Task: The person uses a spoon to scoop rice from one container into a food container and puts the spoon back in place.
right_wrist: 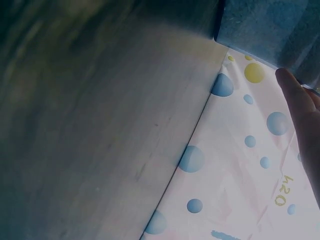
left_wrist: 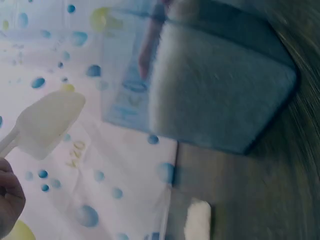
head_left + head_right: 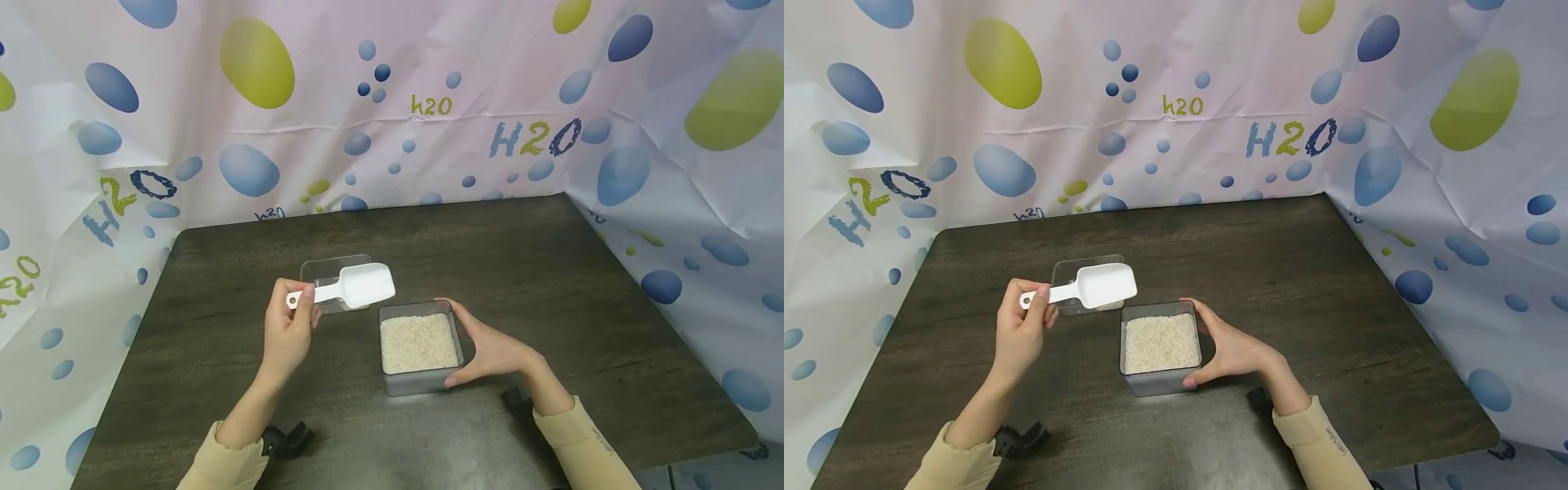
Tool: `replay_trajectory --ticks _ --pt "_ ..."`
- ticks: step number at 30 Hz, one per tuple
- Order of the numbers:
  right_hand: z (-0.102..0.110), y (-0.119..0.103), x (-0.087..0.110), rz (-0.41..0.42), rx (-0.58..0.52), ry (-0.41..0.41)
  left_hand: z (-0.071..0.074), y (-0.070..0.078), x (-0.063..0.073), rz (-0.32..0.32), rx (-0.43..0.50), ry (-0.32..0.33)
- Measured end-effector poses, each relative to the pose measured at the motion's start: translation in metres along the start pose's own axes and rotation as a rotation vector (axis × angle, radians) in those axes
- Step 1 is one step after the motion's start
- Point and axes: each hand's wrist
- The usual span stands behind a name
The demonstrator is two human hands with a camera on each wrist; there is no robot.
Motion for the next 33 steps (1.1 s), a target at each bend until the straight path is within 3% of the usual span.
replay_trajectory --ticks 3,5,11,15,18,24,33 --pt "0.000 0.000 0.000 0.002 0.003 0.001 -0.004 0.009 0.000 -0.029 0.089 -0.033" --pt "0.000 0.000 0.000 0.003 0.004 0.000 -0.007 0.015 0.001 -0.046 0.072 -0.052" --pt "0.000 0.000 0.000 0.002 0.007 0.003 -0.012 0.025 0.001 -0.134 -0.240 -0.139" --pt "0.000 0.000 0.000 0.004 0.012 0.003 -0.016 0.027 -0.001 -0.206 -0.438 -0.247" --pt "0.000 0.000 0.000 0.009 0.010 0.000 -0.020 0.027 -0.002 -0.235 -0.522 -0.341" --pt "0.000 0.000 -0.001 0.015 0.008 -0.001 -0.026 0.031 -0.007 -0.202 -0.629 -0.489" --pt "-0.001 0.001 0.000 0.016 0.011 0.006 -0.037 0.039 -0.017 -0.146 -0.727 -0.590"
Point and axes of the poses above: each hand's wrist, its own x-axis away from the middle knuckle, its own z-axis out of the back of the hand, y = z × x, and after that the axes turned 14 degrees about -y, right-handed
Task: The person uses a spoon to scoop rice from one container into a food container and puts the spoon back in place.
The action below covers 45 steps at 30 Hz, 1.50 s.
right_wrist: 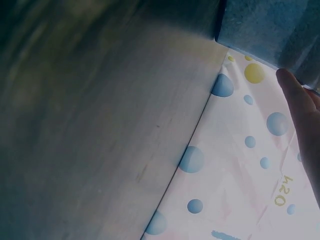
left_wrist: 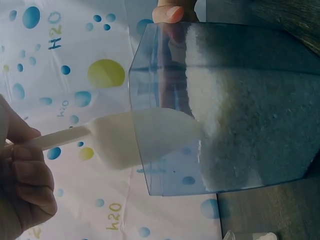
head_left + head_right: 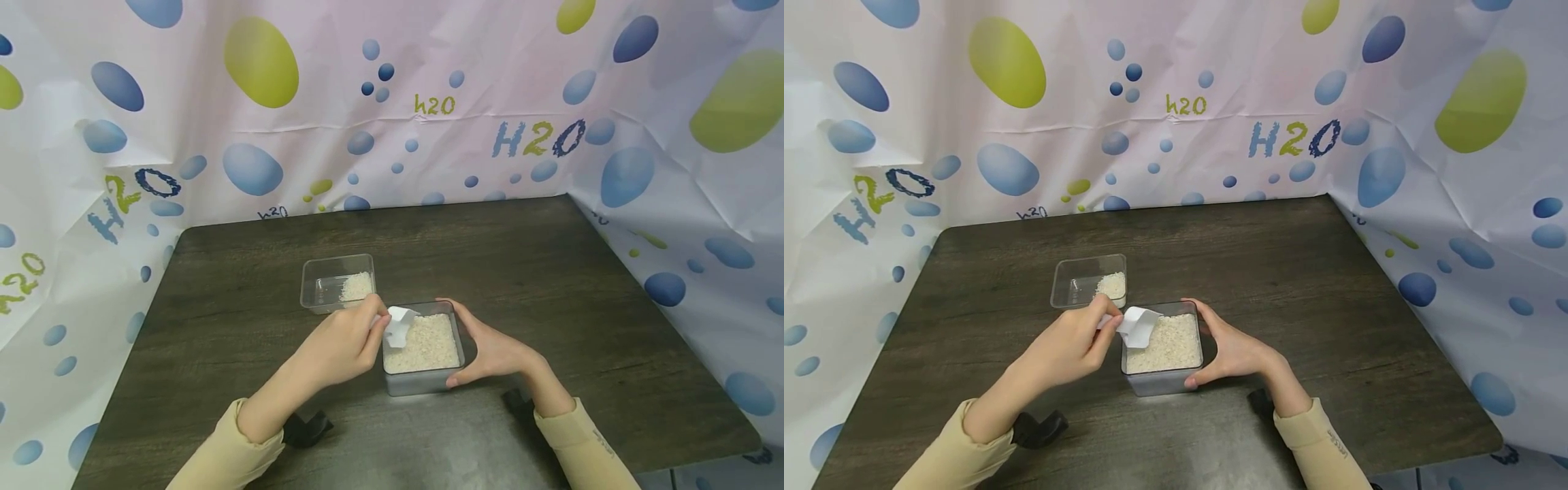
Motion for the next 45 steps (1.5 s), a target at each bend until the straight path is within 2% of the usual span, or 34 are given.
replay_trajectory --ticks 6,17,24,33,38,45 --pt "0.000 0.001 0.000 -0.009 -0.002 0.005 -0.001 0.001 -0.003 0.049 0.003 -0.061" --pt "0.000 0.003 0.001 0.000 0.000 -0.005 -0.010 -0.008 -0.002 0.122 0.131 -0.147" --pt "-0.001 0.002 0.001 0.007 -0.002 -0.003 -0.020 -0.016 0.001 0.159 0.253 -0.143" --pt "0.000 0.002 0.000 -0.005 0.003 -0.008 -0.034 -0.023 0.007 0.202 0.351 -0.081" --pt "0.002 0.002 0.000 0.000 0.011 -0.006 -0.039 -0.024 0.010 0.234 0.446 -0.092" --pt "0.001 0.002 0.000 0.002 0.003 -0.008 -0.048 -0.024 0.010 0.314 0.542 -0.102"
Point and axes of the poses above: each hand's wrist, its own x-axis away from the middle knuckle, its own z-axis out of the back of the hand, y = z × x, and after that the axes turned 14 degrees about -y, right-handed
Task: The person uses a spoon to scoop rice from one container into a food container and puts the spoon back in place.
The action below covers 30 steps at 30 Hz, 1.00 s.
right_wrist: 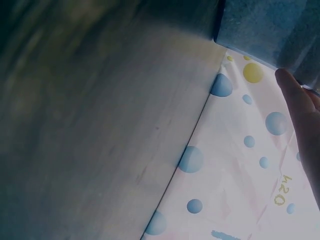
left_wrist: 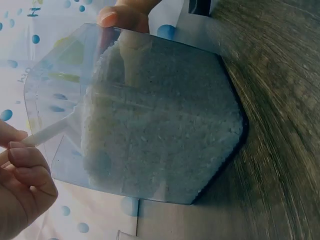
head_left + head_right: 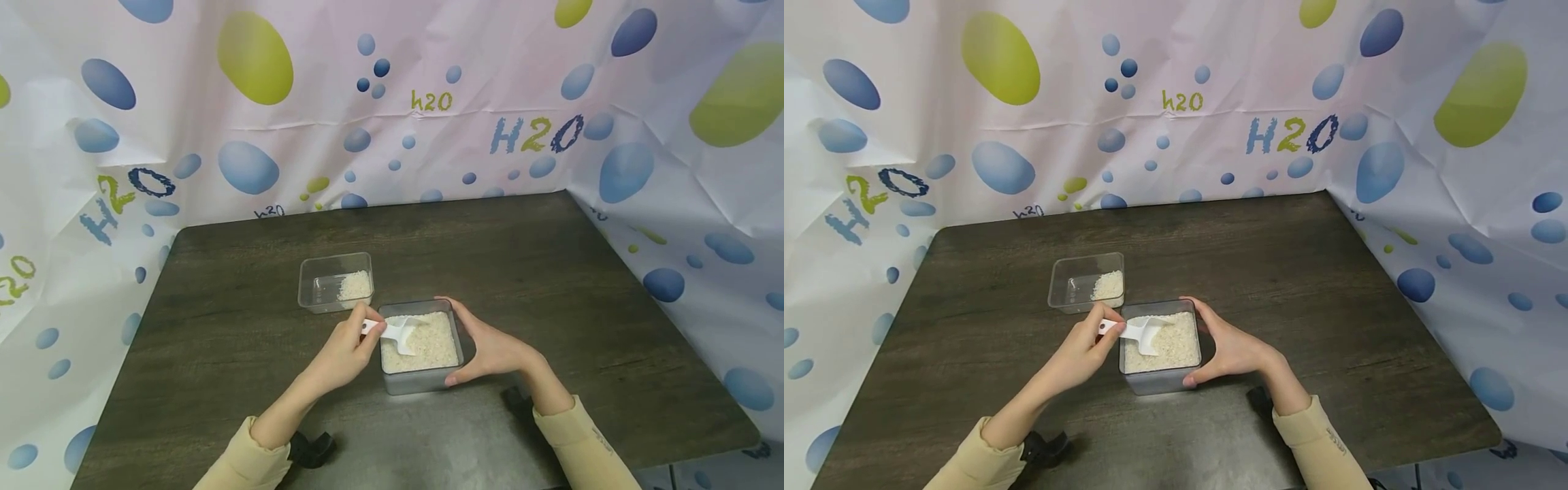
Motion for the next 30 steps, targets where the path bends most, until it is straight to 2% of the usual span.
replay_trajectory --ticks 6,11,17,20,25,30 --pt "0.000 -0.001 0.001 -0.006 0.002 0.004 -0.004 0.001 -0.003 0.065 0.157 0.044" --pt "0.000 -0.003 0.002 -0.032 -0.004 -0.006 -0.006 0.002 -0.004 0.086 0.291 0.061" --pt "-0.001 -0.003 0.000 -0.034 -0.003 -0.006 -0.004 -0.001 -0.004 0.106 0.413 0.138" --pt "-0.001 -0.002 0.000 -0.031 0.000 -0.006 -0.003 -0.004 -0.004 0.078 0.469 0.149" --pt "0.000 -0.001 0.001 -0.027 0.008 -0.006 -0.003 -0.009 -0.003 -0.010 0.575 0.144" --pt "0.000 -0.001 0.001 -0.030 0.006 -0.005 -0.004 -0.013 -0.002 -0.059 0.613 0.141"
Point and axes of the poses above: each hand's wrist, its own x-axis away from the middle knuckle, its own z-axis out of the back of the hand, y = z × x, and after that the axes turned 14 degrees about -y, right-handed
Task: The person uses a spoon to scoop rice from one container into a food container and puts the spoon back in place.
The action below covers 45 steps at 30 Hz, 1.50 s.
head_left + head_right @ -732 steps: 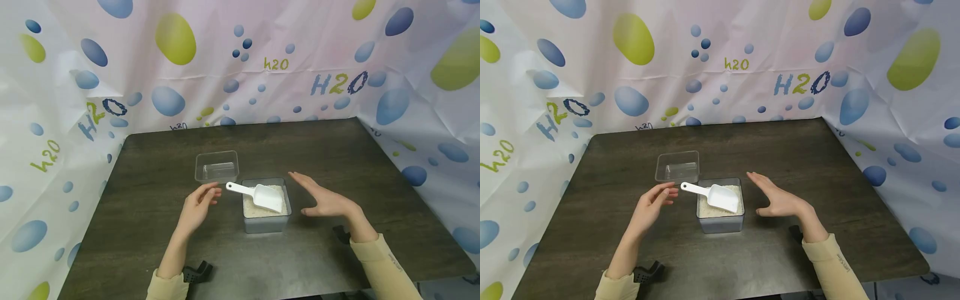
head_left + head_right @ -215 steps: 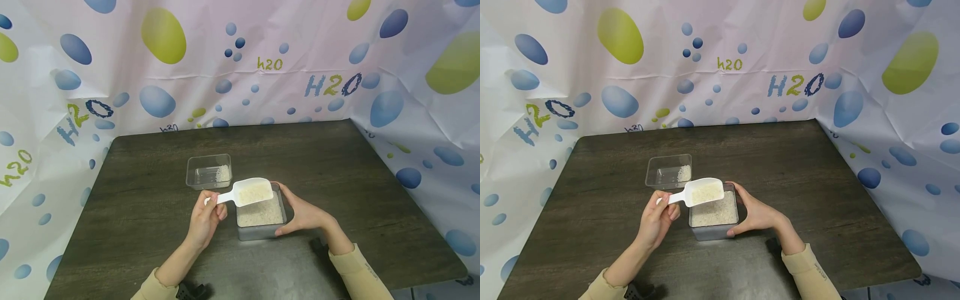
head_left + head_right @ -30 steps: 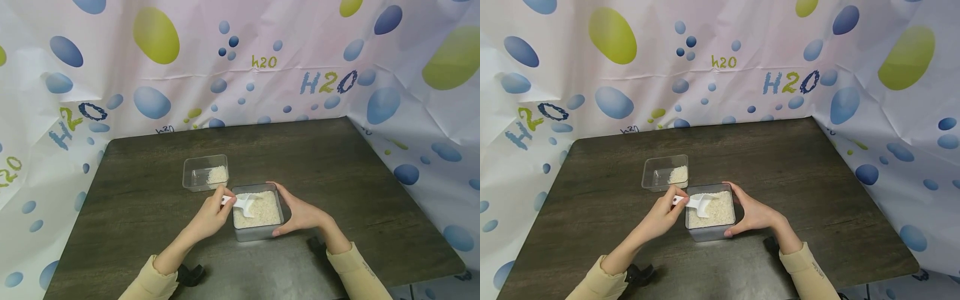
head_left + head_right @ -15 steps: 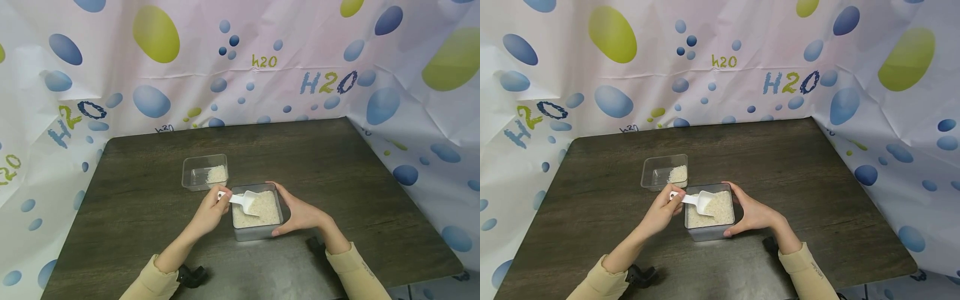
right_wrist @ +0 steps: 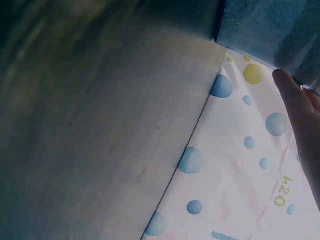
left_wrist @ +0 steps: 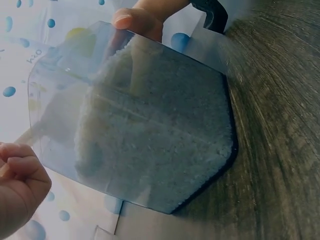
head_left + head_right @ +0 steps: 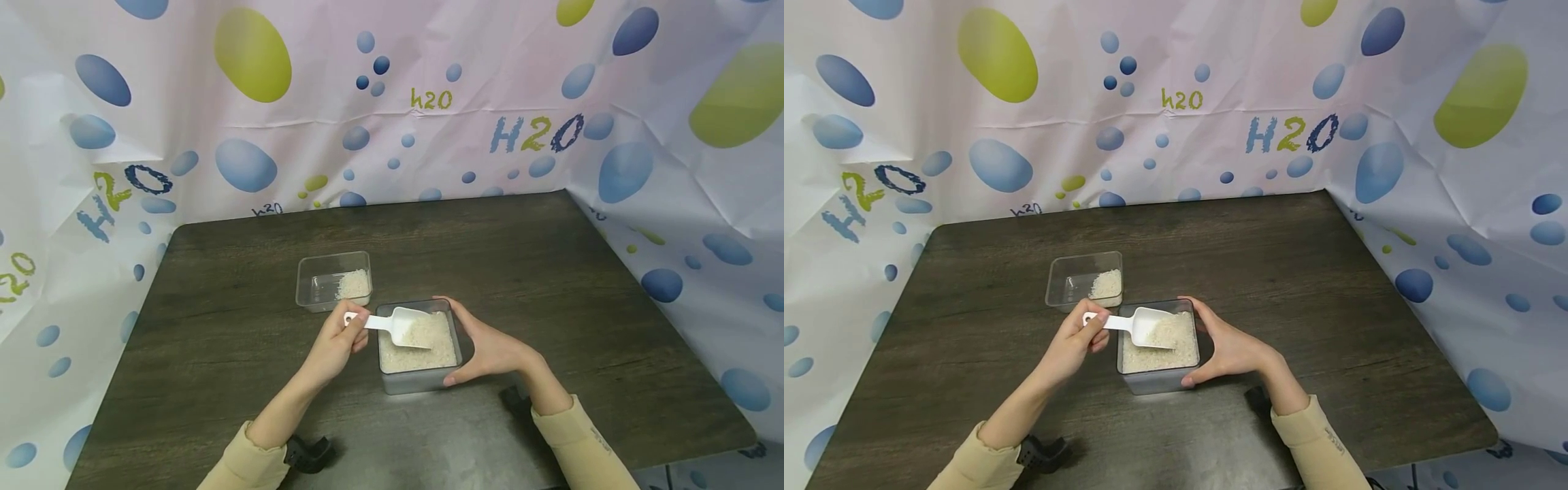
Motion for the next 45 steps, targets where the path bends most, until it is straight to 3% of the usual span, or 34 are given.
replay_trajectory --ticks 7,17,28,34,45 --pt "0.000 -0.001 -0.001 0.005 -0.007 0.002 0.002 -0.003 0.002 -0.033 0.026 -0.021" --pt "0.001 -0.001 -0.001 0.004 -0.005 0.000 0.002 -0.007 0.009 0.012 0.162 0.031" --pt "0.000 -0.002 0.000 0.002 -0.020 -0.002 -0.007 -0.020 0.013 -0.048 0.352 0.071" --pt "0.000 -0.001 0.000 0.018 -0.030 0.003 -0.009 -0.024 0.015 -0.107 0.473 0.030" --pt "0.001 -0.002 0.001 0.028 -0.047 -0.008 -0.013 -0.021 0.015 -0.186 0.586 0.004"
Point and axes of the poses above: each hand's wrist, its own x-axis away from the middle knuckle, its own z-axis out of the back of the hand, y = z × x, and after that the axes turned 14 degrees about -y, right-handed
